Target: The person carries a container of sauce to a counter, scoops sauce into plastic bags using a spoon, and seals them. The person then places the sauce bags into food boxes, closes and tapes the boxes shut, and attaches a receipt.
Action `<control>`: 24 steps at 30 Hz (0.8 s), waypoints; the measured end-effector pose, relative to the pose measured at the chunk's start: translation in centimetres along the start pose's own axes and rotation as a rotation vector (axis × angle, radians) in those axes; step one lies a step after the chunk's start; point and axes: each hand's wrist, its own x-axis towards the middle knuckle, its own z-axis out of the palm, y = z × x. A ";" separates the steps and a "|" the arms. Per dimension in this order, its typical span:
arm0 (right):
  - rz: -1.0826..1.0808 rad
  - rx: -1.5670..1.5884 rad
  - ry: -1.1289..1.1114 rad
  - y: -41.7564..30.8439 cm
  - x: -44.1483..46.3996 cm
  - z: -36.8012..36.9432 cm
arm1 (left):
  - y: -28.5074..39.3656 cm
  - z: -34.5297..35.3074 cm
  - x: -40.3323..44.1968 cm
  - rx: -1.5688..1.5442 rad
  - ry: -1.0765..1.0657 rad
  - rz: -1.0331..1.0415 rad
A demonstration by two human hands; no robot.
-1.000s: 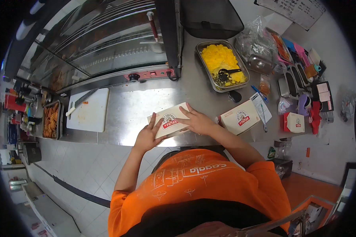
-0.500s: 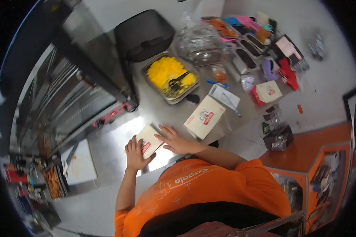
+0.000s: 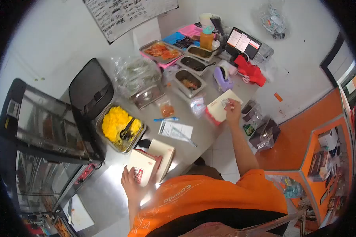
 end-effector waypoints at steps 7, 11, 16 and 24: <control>0.271 -0.041 -0.354 16.8 17.5 4.6 | 7.0 4.1 4.3 0.146 -0.059 -0.081; 0.836 0.476 -0.566 13.4 19.0 3.5 | 7.3 4.1 4.3 0.179 -0.061 -0.092; 0.474 0.596 -0.328 14.8 14.8 1.9 | 7.1 4.7 4.4 0.198 -0.041 -0.101; 0.334 0.063 -0.207 15.4 17.2 2.3 | 6.4 5.1 4.1 0.212 -0.052 -0.058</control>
